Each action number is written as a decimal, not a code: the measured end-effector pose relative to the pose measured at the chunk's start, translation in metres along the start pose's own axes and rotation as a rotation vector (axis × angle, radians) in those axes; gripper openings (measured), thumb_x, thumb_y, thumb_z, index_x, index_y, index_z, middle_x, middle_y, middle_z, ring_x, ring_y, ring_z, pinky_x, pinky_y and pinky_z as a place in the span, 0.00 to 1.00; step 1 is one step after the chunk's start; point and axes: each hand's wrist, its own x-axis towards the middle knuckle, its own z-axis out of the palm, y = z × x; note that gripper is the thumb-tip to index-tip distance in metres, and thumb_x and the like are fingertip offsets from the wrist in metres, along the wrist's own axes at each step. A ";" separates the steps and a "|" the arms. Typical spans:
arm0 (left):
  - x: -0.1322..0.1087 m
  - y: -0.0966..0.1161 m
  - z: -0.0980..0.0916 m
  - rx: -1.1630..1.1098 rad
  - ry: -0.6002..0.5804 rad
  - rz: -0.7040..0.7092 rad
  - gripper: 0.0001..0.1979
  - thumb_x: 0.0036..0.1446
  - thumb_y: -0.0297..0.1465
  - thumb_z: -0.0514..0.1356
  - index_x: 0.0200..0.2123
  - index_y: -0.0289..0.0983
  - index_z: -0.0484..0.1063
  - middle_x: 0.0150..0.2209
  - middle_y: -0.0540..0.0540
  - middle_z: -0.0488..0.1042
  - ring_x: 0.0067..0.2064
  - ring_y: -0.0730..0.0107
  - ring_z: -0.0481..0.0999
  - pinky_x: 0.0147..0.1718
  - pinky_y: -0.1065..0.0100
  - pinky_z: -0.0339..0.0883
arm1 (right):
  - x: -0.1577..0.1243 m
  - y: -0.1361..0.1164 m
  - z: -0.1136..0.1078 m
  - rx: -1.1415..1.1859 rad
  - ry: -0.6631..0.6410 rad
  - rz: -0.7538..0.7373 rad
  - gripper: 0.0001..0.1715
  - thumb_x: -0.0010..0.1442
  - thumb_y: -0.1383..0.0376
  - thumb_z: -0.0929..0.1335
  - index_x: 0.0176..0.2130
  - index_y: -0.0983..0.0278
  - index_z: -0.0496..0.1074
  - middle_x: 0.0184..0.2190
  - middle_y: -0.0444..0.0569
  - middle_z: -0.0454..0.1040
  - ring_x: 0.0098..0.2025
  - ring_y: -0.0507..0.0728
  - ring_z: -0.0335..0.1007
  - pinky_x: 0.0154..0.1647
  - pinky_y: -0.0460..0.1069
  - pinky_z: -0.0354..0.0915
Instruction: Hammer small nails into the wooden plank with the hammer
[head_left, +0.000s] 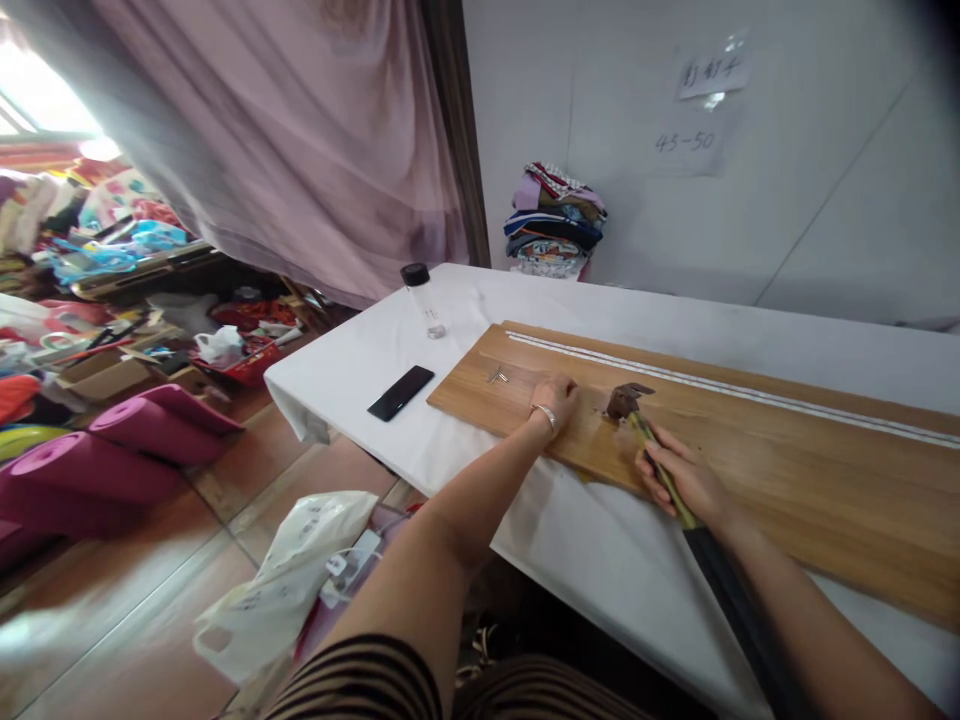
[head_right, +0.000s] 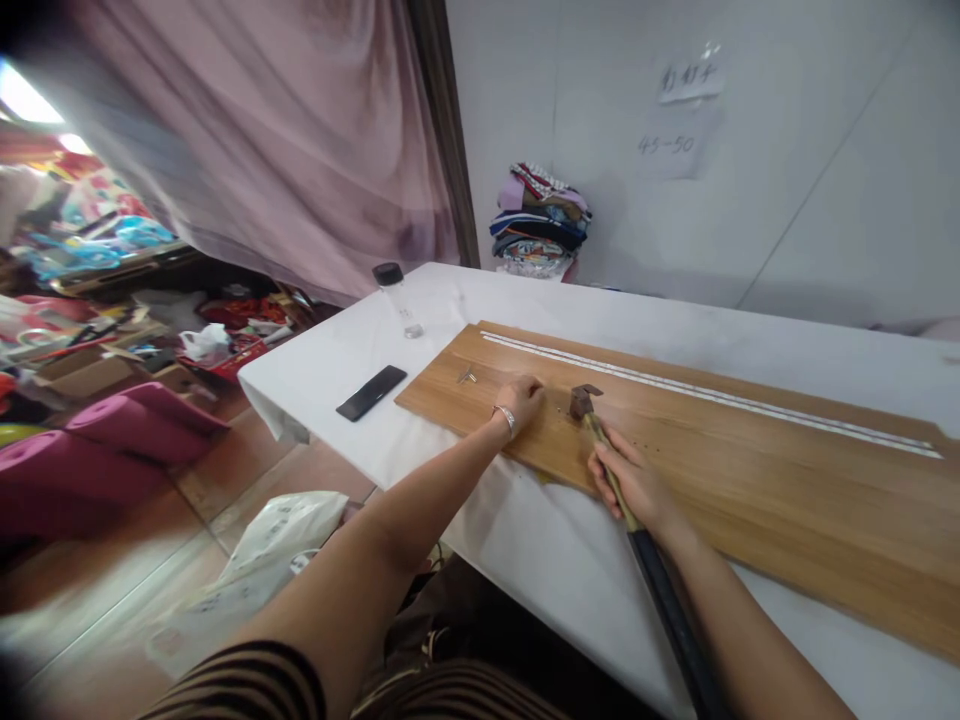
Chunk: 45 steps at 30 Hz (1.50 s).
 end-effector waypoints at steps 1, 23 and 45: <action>-0.001 0.001 0.000 0.009 -0.005 -0.011 0.13 0.71 0.30 0.58 0.48 0.41 0.84 0.50 0.44 0.85 0.52 0.62 0.81 0.54 0.65 0.72 | 0.000 0.000 0.000 0.005 -0.005 -0.002 0.42 0.58 0.49 0.74 0.66 0.57 0.65 0.24 0.35 0.66 0.13 0.47 0.54 0.08 0.43 0.52; -0.007 0.014 0.002 0.263 0.017 0.061 0.16 0.73 0.32 0.49 0.53 0.41 0.76 0.61 0.39 0.75 0.65 0.52 0.68 0.63 0.51 0.61 | 0.004 -0.006 0.001 0.060 -0.029 0.005 0.46 0.62 0.53 0.72 0.73 0.57 0.58 0.23 0.33 0.66 0.13 0.47 0.55 0.09 0.42 0.51; -0.006 0.015 0.005 0.238 0.009 0.069 0.17 0.73 0.32 0.49 0.53 0.41 0.76 0.61 0.37 0.74 0.65 0.50 0.67 0.63 0.51 0.59 | -0.001 -0.016 0.001 0.014 -0.011 0.030 0.45 0.63 0.54 0.71 0.73 0.58 0.57 0.23 0.33 0.66 0.13 0.47 0.55 0.09 0.43 0.52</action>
